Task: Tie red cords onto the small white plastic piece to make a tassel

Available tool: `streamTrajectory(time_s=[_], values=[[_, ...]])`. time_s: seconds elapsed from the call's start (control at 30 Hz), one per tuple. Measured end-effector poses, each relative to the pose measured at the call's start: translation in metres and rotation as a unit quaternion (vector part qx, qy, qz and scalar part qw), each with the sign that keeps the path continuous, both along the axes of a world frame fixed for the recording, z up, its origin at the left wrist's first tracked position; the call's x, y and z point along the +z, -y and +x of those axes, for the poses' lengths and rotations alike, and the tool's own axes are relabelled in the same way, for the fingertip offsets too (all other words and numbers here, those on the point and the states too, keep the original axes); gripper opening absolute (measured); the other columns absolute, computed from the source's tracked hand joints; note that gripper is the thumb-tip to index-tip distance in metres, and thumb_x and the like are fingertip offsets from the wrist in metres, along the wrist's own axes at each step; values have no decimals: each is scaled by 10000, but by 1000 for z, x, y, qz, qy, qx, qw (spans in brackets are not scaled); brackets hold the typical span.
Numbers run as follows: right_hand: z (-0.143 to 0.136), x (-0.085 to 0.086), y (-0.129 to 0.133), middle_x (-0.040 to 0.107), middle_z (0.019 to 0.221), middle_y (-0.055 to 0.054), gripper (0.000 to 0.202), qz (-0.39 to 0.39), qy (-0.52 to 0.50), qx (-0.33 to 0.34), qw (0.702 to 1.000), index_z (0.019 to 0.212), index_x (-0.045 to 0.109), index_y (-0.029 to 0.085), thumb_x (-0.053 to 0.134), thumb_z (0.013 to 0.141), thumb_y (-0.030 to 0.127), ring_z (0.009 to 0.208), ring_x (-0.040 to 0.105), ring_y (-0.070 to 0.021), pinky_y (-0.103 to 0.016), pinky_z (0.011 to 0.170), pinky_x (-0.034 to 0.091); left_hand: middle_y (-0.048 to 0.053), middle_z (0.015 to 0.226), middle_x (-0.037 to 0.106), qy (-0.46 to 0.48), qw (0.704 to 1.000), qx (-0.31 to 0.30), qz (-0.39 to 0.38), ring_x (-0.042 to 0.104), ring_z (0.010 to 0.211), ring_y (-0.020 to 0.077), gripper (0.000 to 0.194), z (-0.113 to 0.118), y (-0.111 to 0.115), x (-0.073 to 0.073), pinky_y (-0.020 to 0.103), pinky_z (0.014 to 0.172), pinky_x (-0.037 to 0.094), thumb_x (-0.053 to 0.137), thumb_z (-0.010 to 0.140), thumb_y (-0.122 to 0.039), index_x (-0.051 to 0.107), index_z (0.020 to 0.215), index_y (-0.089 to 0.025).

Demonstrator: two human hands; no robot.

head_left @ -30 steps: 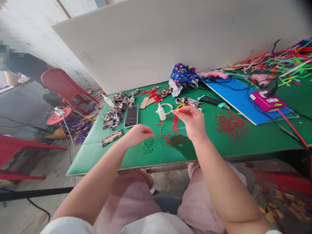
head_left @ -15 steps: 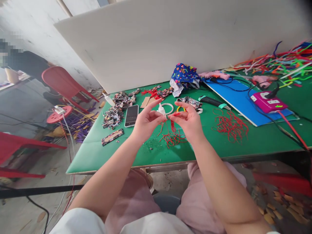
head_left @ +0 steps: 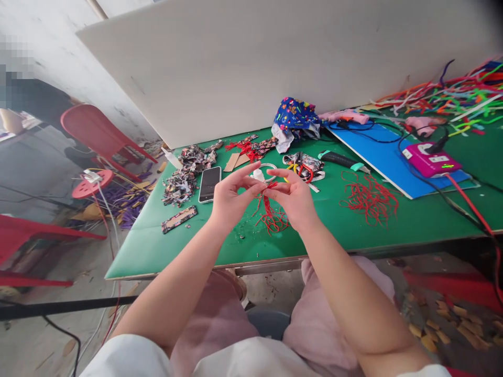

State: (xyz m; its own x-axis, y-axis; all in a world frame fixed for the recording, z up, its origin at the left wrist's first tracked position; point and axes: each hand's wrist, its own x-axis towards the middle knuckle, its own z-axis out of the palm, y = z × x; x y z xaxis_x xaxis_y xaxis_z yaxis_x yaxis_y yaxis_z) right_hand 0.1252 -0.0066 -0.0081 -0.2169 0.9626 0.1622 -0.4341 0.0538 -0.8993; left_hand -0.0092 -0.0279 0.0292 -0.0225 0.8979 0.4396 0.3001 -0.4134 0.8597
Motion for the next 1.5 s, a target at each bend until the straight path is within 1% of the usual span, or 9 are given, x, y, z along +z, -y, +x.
streamTrajectory(time_s=[0.3,0.43,0.57,0.67,0.8,0.97,1.17,1.37,1.5], values=[[-6,-3,2,665,733,53,379,43,1,-38,998,973,573,277,744,635,291,744,652,-126,-324,784,528,71,993,665,165,979,-64,-105,628,878,149,418,3,0,-12,283,783,494,554,809,-401,550,1177,-202],[-3,-2,1,662,760,45,341,91,47,-79,992,971,584,283,726,661,296,778,647,-130,-326,815,515,43,887,644,235,951,-107,-173,597,726,105,438,12,7,-23,255,718,485,530,813,-458,559,1157,-189],[-3,-3,1,670,847,32,338,109,62,-86,988,989,575,276,709,679,297,796,650,-131,-341,849,503,-58,529,414,200,957,-68,-199,313,413,30,381,18,12,-26,176,391,272,565,775,-491,648,952,-164],[-2,-4,0,676,802,35,357,97,45,-74,992,1012,561,271,703,684,292,778,654,-133,-332,819,508,-76,459,276,142,973,-17,-181,193,402,37,404,19,12,-25,204,367,150,557,755,-536,653,762,-143],[1,-2,-1,682,745,38,390,59,28,-66,996,1019,544,269,711,668,296,740,657,-142,-323,742,523,-69,425,306,81,984,13,-155,242,426,56,404,17,13,-25,216,411,214,544,762,-533,651,683,-151],[2,5,3,690,763,26,343,49,31,-51,997,973,563,265,706,669,327,720,656,-142,-323,744,522,-69,395,329,64,988,20,-139,330,450,89,300,16,17,-27,225,462,290,590,756,-458,698,863,-199],[9,4,-3,699,838,-7,286,33,9,-100,994,960,604,246,648,729,409,800,651,-140,-313,779,505,-71,433,297,124,982,24,-142,244,400,62,284,16,21,-25,225,398,196,571,780,-445,689,833,-192],[12,-3,-6,720,887,-10,193,18,45,60,997,833,714,255,704,682,376,936,632,-167,-360,921,446,-75,464,264,236,958,0,-163,212,398,41,223,22,23,-24,202,370,138,607,766,-408,629,726,-189],[7,-3,-2,715,951,12,203,32,8,71,997,866,719,292,728,663,296,992,616,-163,-364,957,423,-73,465,275,227,961,1,-159,226,411,43,234,25,21,-28,203,373,154,620,756,-403,601,687,-180]])
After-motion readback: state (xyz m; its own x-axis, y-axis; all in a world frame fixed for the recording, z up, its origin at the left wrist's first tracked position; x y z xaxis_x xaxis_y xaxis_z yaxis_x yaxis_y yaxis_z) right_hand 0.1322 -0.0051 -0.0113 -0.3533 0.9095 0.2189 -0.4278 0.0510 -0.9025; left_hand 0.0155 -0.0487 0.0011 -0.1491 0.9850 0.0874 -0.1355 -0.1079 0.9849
